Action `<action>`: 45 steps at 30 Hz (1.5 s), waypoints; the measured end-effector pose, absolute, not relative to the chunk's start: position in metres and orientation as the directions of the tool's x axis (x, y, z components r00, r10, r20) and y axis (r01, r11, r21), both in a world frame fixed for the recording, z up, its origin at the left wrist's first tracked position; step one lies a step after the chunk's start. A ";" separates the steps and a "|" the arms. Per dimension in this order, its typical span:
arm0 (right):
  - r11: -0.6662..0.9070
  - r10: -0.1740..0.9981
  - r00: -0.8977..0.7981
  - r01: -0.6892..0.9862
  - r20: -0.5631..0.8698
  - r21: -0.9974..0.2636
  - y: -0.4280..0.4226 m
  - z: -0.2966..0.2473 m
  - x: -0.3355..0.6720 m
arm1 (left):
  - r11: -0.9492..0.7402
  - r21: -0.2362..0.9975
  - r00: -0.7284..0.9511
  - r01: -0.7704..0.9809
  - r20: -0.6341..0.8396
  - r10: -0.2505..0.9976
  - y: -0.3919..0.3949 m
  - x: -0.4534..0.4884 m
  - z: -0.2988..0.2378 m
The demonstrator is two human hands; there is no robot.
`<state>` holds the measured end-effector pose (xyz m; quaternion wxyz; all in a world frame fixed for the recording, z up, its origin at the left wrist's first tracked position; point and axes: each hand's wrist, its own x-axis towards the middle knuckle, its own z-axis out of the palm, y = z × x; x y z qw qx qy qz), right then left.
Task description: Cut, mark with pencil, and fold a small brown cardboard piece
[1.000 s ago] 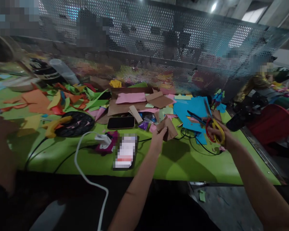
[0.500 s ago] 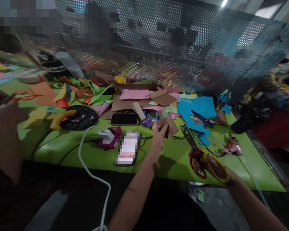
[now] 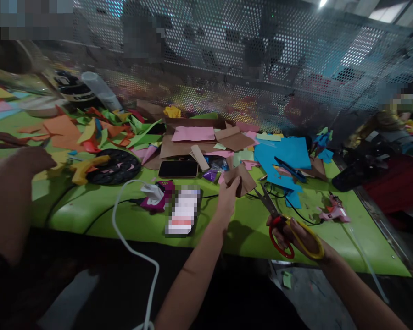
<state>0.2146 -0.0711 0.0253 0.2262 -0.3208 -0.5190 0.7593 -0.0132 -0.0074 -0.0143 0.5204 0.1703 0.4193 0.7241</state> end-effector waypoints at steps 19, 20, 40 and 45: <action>-0.304 0.804 -0.573 -0.171 -0.156 -0.937 -0.075 0.016 0.191 | -0.125 0.804 -0.282 -0.582 -0.055 0.958 -0.010 -0.011 -0.009; -0.300 0.805 -0.573 -0.172 -0.152 -0.938 -0.075 0.014 0.191 | -0.124 0.803 -0.281 -0.583 -0.056 0.958 -0.011 -0.011 -0.008; -0.264 0.797 -0.588 -0.135 -0.137 -0.955 -0.067 0.020 0.187 | -0.098 0.784 -0.218 -0.613 -0.048 0.975 -0.013 -0.004 -0.006; -0.224 0.831 -0.543 -0.135 -0.117 -0.965 -0.068 0.012 0.184 | -0.125 0.777 -0.224 -0.617 -0.022 0.974 -0.011 -0.006 -0.011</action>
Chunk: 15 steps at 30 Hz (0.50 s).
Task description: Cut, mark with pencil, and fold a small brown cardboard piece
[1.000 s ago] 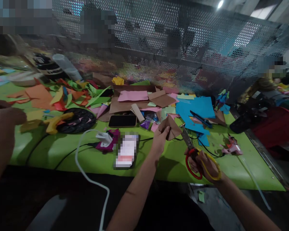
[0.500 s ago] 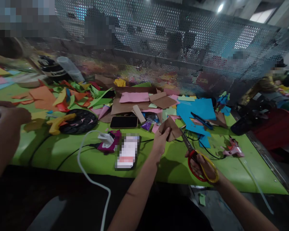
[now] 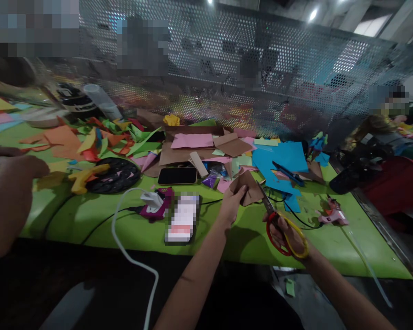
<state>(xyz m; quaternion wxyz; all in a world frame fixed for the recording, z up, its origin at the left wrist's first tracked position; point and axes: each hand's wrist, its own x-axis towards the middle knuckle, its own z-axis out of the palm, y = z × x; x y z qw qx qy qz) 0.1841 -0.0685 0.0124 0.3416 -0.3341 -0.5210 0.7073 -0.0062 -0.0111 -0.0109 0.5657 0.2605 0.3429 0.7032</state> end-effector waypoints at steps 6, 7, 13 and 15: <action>-0.236 0.858 -0.492 -0.120 -0.149 -0.964 -0.062 0.011 0.184 | -0.089 0.801 -0.208 -0.592 -0.045 0.977 -0.015 -0.003 -0.009; -0.243 0.860 -0.488 -0.132 -0.151 -0.961 -0.061 0.013 0.184 | -0.064 0.812 -0.187 -0.580 -0.057 0.981 -0.016 -0.002 -0.007; -0.250 0.822 -0.556 -0.154 -0.126 -0.956 -0.057 0.028 0.189 | -0.087 0.751 -0.198 -0.655 -0.059 0.978 -0.015 -0.001 -0.006; -0.269 0.790 -0.596 -0.125 -0.144 -0.955 -0.060 0.030 0.192 | -0.101 0.710 -0.242 -0.697 -0.100 0.965 -0.012 -0.003 -0.008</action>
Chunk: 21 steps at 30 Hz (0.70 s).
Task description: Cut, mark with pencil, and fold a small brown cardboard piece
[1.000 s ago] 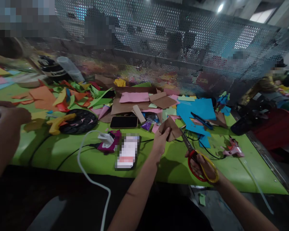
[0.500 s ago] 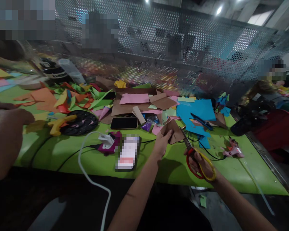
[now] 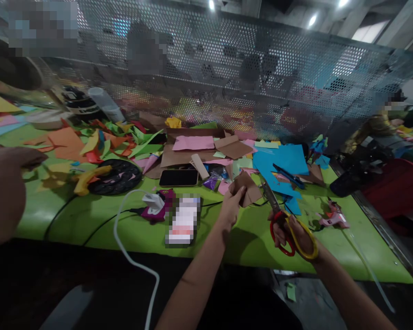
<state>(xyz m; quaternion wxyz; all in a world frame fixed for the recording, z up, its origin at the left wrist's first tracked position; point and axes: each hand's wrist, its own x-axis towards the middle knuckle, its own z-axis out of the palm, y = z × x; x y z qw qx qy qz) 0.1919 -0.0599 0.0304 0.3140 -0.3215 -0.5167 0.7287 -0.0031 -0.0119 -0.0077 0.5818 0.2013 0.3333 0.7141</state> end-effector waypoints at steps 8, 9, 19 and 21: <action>-0.304 0.741 -0.645 -0.076 -0.186 -0.950 -0.069 0.029 0.203 | -0.063 0.644 -0.275 -0.762 -0.234 0.932 -0.011 -0.007 -0.001; -0.309 0.738 -0.648 -0.080 -0.186 -0.948 -0.070 0.029 0.204 | -0.064 0.642 -0.276 -0.764 -0.235 0.932 -0.011 -0.007 0.000; -0.328 0.711 -0.676 -0.078 -0.192 -0.941 -0.077 0.029 0.206 | -0.109 0.656 -0.320 -0.747 -0.212 0.924 -0.013 -0.009 0.000; -0.329 0.710 -0.678 -0.080 -0.191 -0.941 -0.077 0.031 0.207 | -0.137 0.642 -0.337 -0.754 -0.199 0.920 -0.012 -0.009 -0.002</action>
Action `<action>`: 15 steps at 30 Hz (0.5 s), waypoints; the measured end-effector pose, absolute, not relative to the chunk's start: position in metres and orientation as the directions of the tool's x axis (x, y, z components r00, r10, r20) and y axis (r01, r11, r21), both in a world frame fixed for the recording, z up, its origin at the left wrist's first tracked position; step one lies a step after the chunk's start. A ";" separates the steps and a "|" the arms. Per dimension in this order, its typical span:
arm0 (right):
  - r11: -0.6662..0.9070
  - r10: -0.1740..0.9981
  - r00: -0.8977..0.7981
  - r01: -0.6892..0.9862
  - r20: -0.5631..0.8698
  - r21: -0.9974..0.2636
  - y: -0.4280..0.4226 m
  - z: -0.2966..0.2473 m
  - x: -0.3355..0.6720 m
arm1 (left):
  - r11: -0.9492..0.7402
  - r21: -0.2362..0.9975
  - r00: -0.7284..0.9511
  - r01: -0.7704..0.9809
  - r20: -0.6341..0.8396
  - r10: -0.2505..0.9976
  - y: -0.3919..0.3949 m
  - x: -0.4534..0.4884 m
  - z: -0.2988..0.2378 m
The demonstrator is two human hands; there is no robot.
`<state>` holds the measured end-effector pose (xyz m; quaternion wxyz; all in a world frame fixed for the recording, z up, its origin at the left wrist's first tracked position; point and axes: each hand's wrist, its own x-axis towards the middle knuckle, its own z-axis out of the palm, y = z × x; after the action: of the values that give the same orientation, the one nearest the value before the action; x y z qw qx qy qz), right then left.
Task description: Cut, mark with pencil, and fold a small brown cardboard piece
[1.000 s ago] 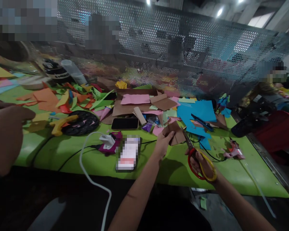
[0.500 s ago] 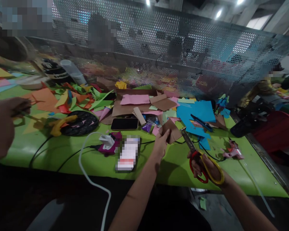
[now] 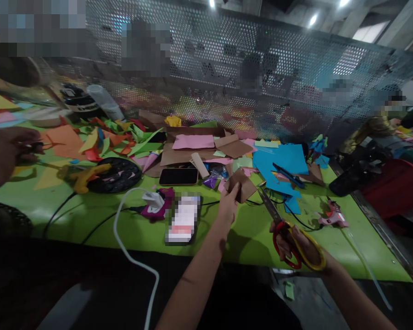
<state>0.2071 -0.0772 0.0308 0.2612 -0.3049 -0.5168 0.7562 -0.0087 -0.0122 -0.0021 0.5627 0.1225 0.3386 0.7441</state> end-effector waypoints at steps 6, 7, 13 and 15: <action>-0.332 0.710 -0.676 -0.072 -0.198 -0.941 -0.077 0.029 0.207 | -0.141 0.634 -0.337 -0.760 -0.198 0.921 -0.010 -0.008 -0.007; -0.333 0.709 -0.676 -0.071 -0.200 -0.940 -0.077 0.028 0.207 | -0.143 0.643 -0.337 -0.752 -0.189 0.922 -0.010 -0.008 -0.007; -0.314 0.706 -0.687 -0.084 -0.174 -0.946 -0.078 0.028 0.208 | -0.164 0.649 -0.371 -0.743 -0.195 0.908 -0.012 -0.007 -0.007; -0.314 0.710 -0.683 -0.090 -0.171 -0.945 -0.078 0.027 0.209 | -0.164 0.634 -0.369 -0.756 -0.206 0.906 -0.012 -0.007 -0.007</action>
<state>0.2086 -0.0777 0.0267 0.2654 -0.2971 -0.5219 0.7543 -0.0074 -0.0116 -0.0073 0.5505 0.1111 0.3392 0.7547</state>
